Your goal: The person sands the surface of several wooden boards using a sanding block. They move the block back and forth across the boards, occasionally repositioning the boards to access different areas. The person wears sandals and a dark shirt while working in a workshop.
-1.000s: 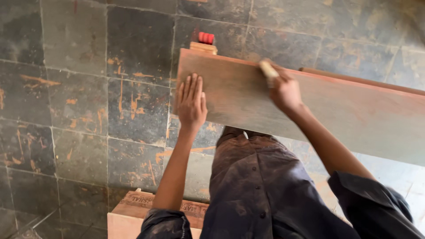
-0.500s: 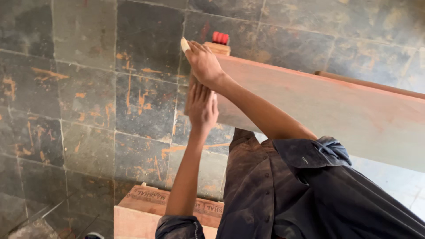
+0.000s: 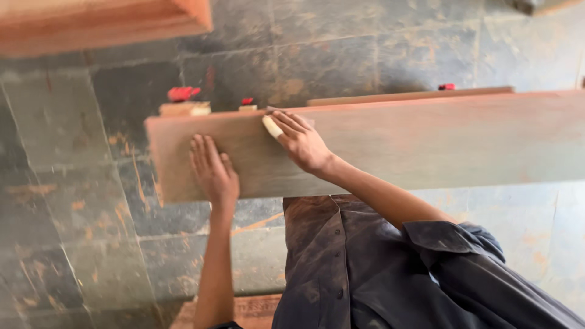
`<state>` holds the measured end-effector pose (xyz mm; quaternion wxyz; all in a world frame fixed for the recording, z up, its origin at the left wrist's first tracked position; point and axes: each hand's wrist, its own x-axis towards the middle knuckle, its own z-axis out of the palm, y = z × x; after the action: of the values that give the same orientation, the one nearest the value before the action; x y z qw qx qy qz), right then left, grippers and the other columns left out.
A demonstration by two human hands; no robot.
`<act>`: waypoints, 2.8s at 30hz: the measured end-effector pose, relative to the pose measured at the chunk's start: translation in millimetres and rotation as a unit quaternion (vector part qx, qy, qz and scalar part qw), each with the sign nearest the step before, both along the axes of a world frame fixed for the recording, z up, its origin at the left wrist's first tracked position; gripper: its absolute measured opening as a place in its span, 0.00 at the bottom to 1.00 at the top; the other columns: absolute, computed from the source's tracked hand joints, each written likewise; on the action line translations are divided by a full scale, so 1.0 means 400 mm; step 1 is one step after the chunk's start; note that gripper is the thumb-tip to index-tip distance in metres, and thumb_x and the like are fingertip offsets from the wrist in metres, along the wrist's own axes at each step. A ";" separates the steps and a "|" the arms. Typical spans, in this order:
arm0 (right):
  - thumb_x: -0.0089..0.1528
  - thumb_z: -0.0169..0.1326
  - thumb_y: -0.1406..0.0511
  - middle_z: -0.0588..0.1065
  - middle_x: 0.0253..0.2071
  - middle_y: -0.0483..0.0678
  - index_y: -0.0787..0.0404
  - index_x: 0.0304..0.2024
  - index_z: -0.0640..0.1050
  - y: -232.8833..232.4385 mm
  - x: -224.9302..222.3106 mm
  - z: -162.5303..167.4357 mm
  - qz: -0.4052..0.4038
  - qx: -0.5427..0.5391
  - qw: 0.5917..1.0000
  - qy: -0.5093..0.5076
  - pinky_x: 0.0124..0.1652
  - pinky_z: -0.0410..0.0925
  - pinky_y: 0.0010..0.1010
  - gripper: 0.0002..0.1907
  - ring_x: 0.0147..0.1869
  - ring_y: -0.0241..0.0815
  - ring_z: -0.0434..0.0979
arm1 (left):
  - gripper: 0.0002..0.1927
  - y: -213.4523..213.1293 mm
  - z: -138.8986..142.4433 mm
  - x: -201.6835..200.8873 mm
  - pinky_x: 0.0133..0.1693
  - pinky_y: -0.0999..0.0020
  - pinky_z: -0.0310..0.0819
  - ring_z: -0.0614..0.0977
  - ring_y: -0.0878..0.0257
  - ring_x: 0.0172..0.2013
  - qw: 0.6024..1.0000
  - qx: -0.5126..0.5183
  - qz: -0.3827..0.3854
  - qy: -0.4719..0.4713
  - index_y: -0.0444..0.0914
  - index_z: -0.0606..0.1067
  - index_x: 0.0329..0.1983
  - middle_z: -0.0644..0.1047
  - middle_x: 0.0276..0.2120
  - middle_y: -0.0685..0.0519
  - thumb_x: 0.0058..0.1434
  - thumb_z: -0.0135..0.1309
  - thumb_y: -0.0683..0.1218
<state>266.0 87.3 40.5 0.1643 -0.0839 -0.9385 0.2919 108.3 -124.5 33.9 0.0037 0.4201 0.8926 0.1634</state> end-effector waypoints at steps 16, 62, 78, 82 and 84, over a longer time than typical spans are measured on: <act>0.57 0.49 0.78 0.76 0.60 0.60 0.66 0.55 0.80 0.469 0.809 0.001 -0.325 -0.004 0.933 -0.156 0.62 0.68 0.44 0.23 0.63 0.61 0.75 | 0.22 0.648 -0.028 0.578 0.69 0.45 0.62 0.71 0.40 0.65 0.934 0.081 -0.339 -0.077 0.31 0.68 0.68 0.70 0.63 0.36 0.72 0.48 0.40; 0.55 0.52 0.79 0.81 0.53 0.53 0.65 0.51 0.81 0.563 0.865 0.017 -0.279 0.112 0.948 -0.104 0.61 0.68 0.43 0.22 0.58 0.53 0.79 | 0.22 0.548 -0.033 0.554 0.70 0.45 0.58 0.71 0.44 0.66 0.978 0.136 -0.124 -0.102 0.33 0.68 0.67 0.73 0.63 0.40 0.71 0.48 0.39; 0.58 0.46 0.81 0.79 0.52 0.60 0.63 0.60 0.80 0.509 0.718 0.006 -0.198 0.010 0.975 -0.103 0.52 0.73 0.43 0.29 0.56 0.59 0.79 | 0.24 0.273 -0.032 0.316 0.69 0.44 0.53 0.62 0.39 0.72 0.996 0.060 0.064 -0.015 0.30 0.65 0.70 0.63 0.71 0.36 0.73 0.43 0.44; 0.62 0.52 0.75 0.77 0.37 0.63 0.68 0.40 0.78 0.398 0.517 -0.095 -0.235 0.040 0.957 -0.168 0.37 0.71 0.49 0.05 0.38 0.64 0.77 | 0.22 0.289 -0.066 0.358 0.71 0.46 0.52 0.62 0.42 0.73 0.991 0.073 0.084 -0.079 0.34 0.65 0.70 0.64 0.72 0.39 0.76 0.39 0.46; 0.58 0.53 0.73 0.73 0.25 0.62 0.68 0.29 0.73 0.306 0.349 -0.140 -0.224 0.021 0.949 -0.223 0.28 0.65 0.53 0.02 0.28 0.64 0.73 | 0.22 0.284 -0.073 0.356 0.73 0.48 0.52 0.62 0.44 0.74 0.983 0.115 0.075 -0.120 0.34 0.64 0.71 0.64 0.72 0.41 0.78 0.36 0.47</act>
<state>405.5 209.7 -15.7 0.0138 -0.3516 -0.9140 0.2020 250.9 -11.0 4.8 0.0499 0.3269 0.8900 0.3140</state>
